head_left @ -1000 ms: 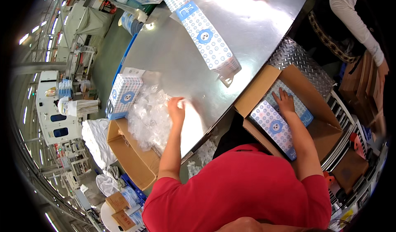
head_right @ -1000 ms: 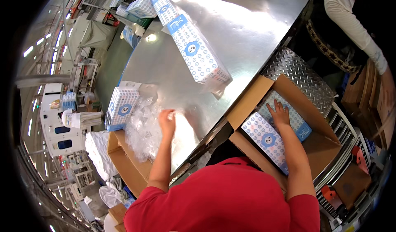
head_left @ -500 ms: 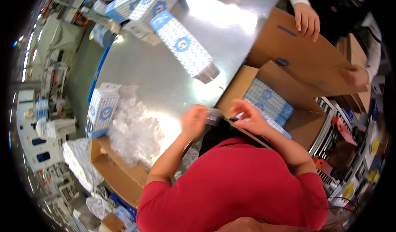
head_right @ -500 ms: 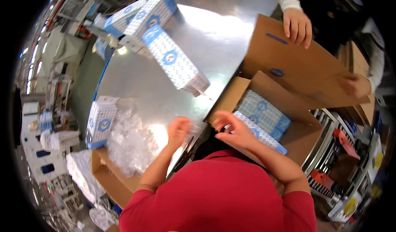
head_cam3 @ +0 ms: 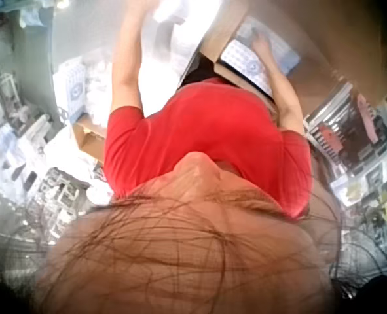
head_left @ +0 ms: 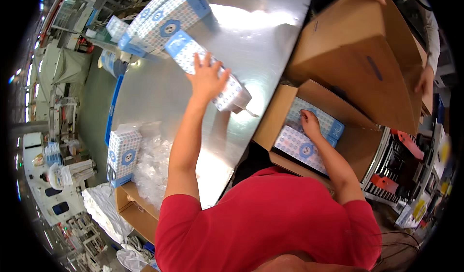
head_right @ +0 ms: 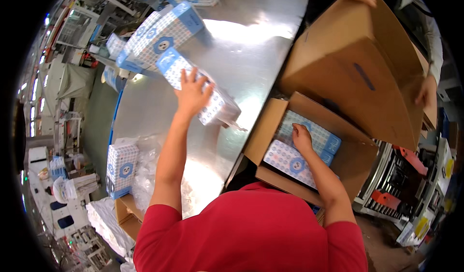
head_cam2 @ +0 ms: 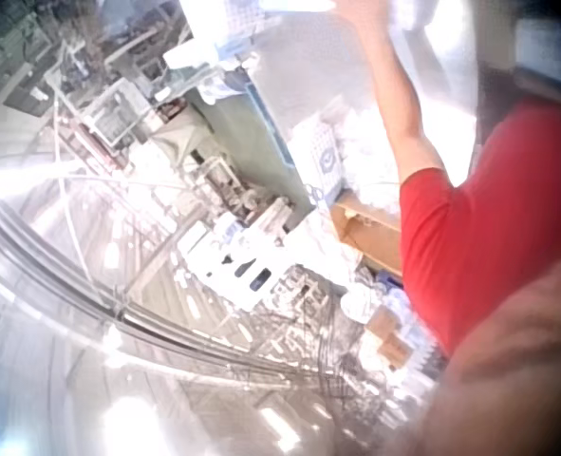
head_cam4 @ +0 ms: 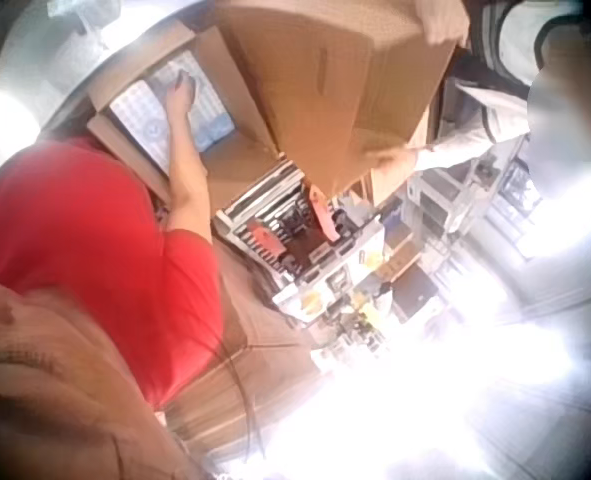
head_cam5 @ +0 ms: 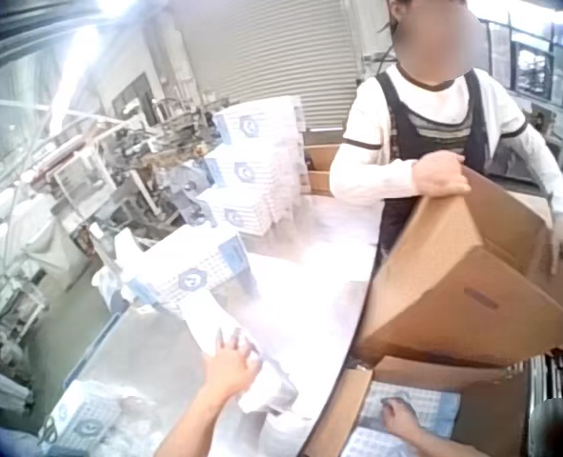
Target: The person packs blue and white rectangular boxes into larger cardboard cartons, placing small white packets into each carton and then setting the cartons onto a conveyor belt.
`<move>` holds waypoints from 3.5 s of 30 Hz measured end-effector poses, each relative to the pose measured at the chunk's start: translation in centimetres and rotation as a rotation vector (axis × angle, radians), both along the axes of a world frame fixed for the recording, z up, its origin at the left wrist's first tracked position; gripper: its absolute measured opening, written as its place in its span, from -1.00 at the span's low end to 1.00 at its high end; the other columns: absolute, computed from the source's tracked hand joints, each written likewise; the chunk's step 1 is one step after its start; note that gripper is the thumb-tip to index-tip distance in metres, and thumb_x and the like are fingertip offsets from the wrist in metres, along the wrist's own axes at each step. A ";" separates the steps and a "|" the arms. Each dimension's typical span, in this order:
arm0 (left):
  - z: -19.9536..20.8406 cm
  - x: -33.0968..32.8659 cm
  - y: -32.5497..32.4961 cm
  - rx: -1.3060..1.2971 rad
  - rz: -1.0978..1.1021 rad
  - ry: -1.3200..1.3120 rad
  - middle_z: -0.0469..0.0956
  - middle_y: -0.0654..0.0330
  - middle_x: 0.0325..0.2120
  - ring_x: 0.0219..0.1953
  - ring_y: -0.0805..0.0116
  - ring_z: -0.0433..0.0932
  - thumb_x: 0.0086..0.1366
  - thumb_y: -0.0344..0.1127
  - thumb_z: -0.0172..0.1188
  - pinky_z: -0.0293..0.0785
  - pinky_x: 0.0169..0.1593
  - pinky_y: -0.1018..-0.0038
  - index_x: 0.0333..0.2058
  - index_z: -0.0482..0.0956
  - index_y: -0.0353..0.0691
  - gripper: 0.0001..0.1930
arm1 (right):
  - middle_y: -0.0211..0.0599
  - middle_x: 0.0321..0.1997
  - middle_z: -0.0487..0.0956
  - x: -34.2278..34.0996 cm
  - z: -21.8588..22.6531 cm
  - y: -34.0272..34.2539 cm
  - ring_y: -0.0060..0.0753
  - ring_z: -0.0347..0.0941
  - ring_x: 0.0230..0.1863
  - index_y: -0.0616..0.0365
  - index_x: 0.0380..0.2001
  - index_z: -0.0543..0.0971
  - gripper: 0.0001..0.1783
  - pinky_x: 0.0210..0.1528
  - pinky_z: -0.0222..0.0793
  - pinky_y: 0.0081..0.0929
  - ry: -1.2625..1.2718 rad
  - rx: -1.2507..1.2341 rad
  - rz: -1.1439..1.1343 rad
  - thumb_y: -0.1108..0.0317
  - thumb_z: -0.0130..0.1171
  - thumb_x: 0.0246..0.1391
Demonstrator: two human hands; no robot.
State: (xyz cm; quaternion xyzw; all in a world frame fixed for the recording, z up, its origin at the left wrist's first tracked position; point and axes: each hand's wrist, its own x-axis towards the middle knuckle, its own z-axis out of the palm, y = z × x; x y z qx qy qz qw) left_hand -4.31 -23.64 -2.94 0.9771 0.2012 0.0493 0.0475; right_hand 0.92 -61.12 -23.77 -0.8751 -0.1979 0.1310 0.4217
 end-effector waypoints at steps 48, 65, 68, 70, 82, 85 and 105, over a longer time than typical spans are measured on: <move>3.6 6.8 -21.4 -0.427 -1.296 -0.425 0.28 -0.11 0.03 -0.02 -0.09 0.32 -0.14 -0.16 0.32 0.25 0.03 0.09 0.18 0.17 -0.19 -0.15 | -0.20 0.12 0.37 -8.3 19.6 -21.8 -0.21 0.41 0.03 0.14 0.16 0.23 -0.37 0.04 0.39 -0.30 -0.050 1.583 -0.982 -0.07 -0.28 0.18; -7.3 4.1 -26.0 -0.269 -1.274 -0.144 0.42 0.02 -0.08 -0.03 0.12 0.39 0.11 -0.12 0.09 0.28 0.01 0.23 -0.07 0.39 -0.30 -0.53 | 0.02 0.40 -0.36 -0.9 15.3 -11.6 0.19 -0.44 0.38 -0.41 0.31 -0.13 0.09 0.19 -0.38 0.40 0.175 -0.929 0.072 -0.39 0.12 -0.26; -10.6 5.4 -24.1 -0.188 -0.969 -0.060 0.16 -0.02 0.16 0.24 0.16 0.08 0.15 -0.11 0.03 -0.08 0.25 0.20 0.12 0.21 -0.26 -0.41 | -0.01 0.40 -0.40 -1.4 14.7 -11.0 0.23 -0.52 0.38 -0.36 0.31 -0.15 0.11 0.19 -0.38 0.41 0.200 -0.842 0.024 -0.35 0.15 -0.25; -11.7 4.7 -22.1 -0.185 -0.957 0.068 -0.05 -0.02 0.26 0.33 0.19 -0.14 0.18 -0.09 -0.03 -0.34 0.32 0.18 0.21 0.05 -0.25 -0.33 | 0.16 0.31 -0.06 -1.5 17.7 -12.2 0.07 -0.12 0.32 -0.16 0.30 -0.07 0.02 0.20 -0.03 0.02 0.072 -0.759 0.070 -0.22 0.16 -0.15; -19.9 -0.1 -25.5 -0.684 -0.143 0.157 0.06 -0.10 0.20 0.23 0.02 0.08 0.33 -0.10 -0.31 0.05 0.20 0.24 0.19 0.06 -0.33 -0.45 | 0.23 0.35 -0.22 -6.0 15.1 -20.5 -0.03 -0.22 0.38 0.34 0.25 -0.43 0.22 0.33 -0.16 -0.38 0.578 -0.419 0.048 -0.07 0.20 -0.06; -17.0 -0.5 -19.6 -1.559 0.392 0.480 0.44 0.16 -0.03 -0.21 0.25 0.49 0.35 0.13 -0.47 0.32 -0.03 0.27 0.09 0.28 -0.21 -0.39 | 0.20 0.34 -0.11 -5.9 13.0 -23.7 -0.13 -0.13 0.36 0.30 0.24 -0.47 0.22 0.30 -0.09 -0.42 0.598 -0.136 0.050 0.02 0.23 -0.06; 2.6 14.6 -33.8 -0.214 -1.234 0.003 0.48 0.10 -0.23 -0.15 0.16 0.46 0.11 -0.14 0.11 0.35 -0.17 0.24 -0.22 0.41 -0.20 -0.67 | 0.16 0.30 -0.02 -6.9 11.2 -23.4 0.14 0.06 0.26 -0.06 0.31 -0.31 0.47 0.16 0.14 -0.13 0.350 -0.485 -0.785 -0.08 0.49 -0.57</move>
